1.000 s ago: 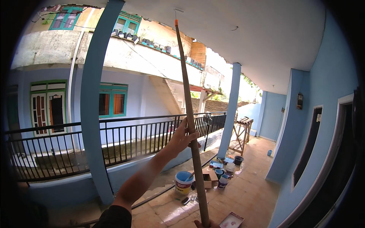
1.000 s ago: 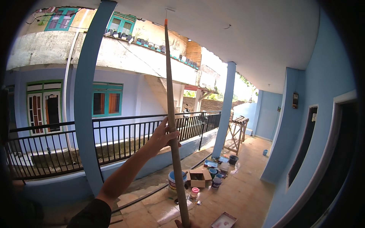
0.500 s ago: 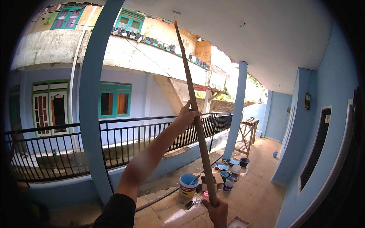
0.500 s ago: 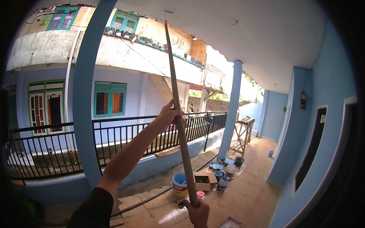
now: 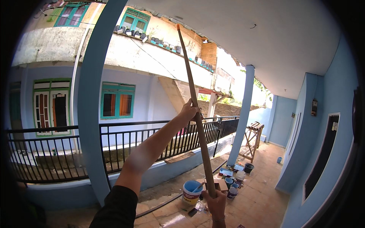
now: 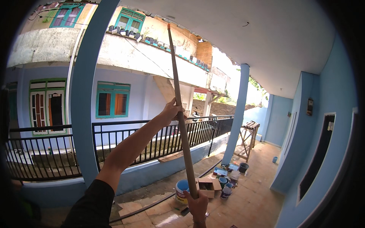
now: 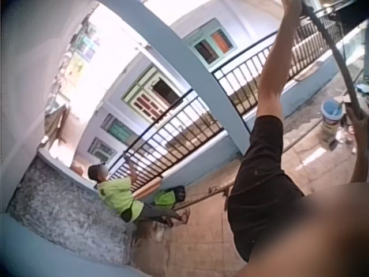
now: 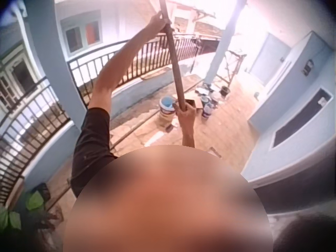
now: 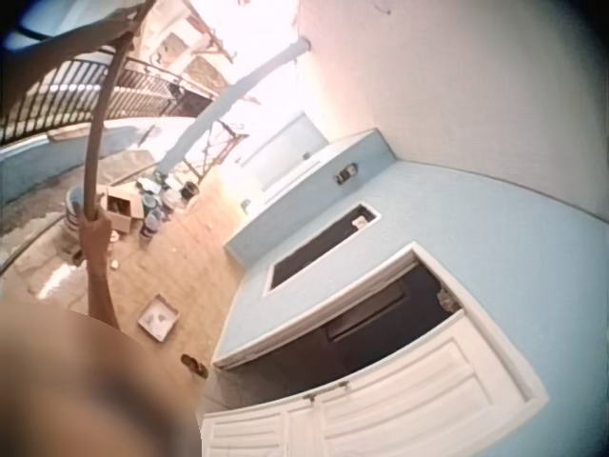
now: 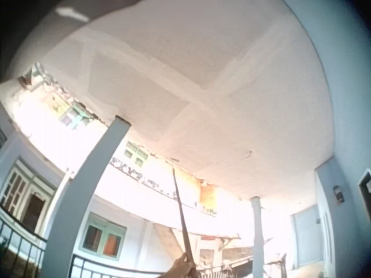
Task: The person mixes white paint in a tray while sitting on the floor, then stands and uses a long-handled roller to apply paint to the ceiling of a covered outdoor corridor. The person repeatedly dips the roller and paints sections of the ceiling.
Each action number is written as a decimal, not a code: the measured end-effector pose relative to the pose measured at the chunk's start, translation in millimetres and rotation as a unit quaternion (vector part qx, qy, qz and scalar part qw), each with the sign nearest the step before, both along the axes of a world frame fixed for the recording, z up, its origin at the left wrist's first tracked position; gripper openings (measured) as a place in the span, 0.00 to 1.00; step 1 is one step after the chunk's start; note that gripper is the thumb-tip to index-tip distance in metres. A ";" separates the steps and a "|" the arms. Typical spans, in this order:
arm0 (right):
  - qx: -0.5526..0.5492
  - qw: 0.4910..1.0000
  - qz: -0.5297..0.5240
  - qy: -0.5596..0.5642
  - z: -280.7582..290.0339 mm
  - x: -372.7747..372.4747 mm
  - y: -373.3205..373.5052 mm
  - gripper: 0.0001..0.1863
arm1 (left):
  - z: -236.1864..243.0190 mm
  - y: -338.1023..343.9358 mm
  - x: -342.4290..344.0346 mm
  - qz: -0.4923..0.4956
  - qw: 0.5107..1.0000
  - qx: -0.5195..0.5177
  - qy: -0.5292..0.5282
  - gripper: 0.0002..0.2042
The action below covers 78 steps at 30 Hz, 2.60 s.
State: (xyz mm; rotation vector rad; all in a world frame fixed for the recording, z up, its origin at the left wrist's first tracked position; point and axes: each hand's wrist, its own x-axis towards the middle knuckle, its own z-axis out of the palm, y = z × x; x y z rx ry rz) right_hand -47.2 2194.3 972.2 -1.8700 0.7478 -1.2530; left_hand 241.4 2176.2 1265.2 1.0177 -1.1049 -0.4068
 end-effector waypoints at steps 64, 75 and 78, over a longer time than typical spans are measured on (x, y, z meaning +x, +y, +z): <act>0.066 0.997 -0.010 -0.035 -102.3 -243.0 108.8 0.23 | -104.4 110.2 -270.5 -0.039 0.997 0.012 -0.072 0.34; 0.029 0.998 -0.046 0.030 -52.4 -172.2 36.7 0.21 | -56.9 29.0 -183.3 -0.030 0.999 -0.025 -0.028 0.30; 0.019 0.999 -0.041 0.019 -36.7 -122.6 -2.1 0.21 | -38.5 -9.5 -131.6 -0.001 0.999 -0.024 -0.036 0.28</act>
